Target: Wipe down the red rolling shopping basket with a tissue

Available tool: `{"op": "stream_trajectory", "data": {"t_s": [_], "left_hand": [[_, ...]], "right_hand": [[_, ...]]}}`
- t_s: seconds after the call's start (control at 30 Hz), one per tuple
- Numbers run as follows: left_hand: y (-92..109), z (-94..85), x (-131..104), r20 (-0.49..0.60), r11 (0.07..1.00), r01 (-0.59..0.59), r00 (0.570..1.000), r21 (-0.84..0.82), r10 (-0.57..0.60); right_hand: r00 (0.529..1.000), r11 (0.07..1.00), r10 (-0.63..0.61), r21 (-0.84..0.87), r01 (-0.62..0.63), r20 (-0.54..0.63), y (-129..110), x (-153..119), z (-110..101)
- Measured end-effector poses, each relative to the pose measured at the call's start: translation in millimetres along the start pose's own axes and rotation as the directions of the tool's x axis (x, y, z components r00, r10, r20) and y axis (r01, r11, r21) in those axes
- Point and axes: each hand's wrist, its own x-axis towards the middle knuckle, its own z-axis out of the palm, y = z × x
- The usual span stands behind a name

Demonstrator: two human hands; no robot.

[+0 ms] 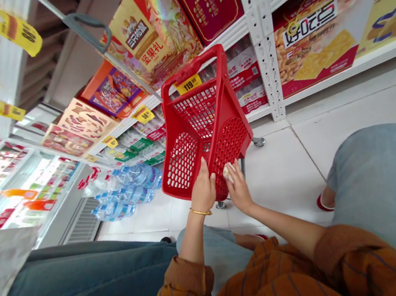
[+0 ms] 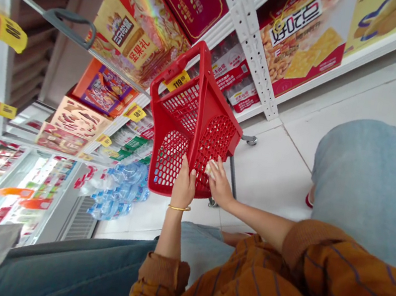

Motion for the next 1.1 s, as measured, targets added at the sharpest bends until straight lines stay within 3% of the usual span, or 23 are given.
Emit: {"op": "stream_trajectory", "data": {"t_s": [0.13, 0.3, 0.67, 0.97, 1.1], "left_hand": [[-5, 4.0, 3, 0.066, 0.999, 0.006, 0.998, -0.046, -0.003], [-9, 3.1, 2, 0.076, 0.999, 0.002, 0.997, -0.041, 0.001], [-8, 0.5, 1, 0.065, 0.999, -0.013, 0.998, -0.039, 0.016], [-6, -1.0, 0, 0.051, 1.000, -0.010, 0.999, -0.028, 0.012], [-7, -1.6, -1, 0.063, 0.999, -0.022, 0.998, -0.026, 0.024]], "right_hand": [[0.997, 0.999, -0.029, -0.010, 0.030, 0.074, 13, 9, 18], [0.986, 0.990, -0.120, -0.056, 0.127, 0.118, 18, -9, 33], [0.952, 0.963, -0.238, -0.079, 0.257, 0.193, 8, -38, 27], [0.933, 0.965, -0.241, -0.035, 0.259, 0.267, -2, -67, 22], [0.965, 0.988, -0.147, -0.009, 0.152, 0.215, 2, -61, 13]]}}
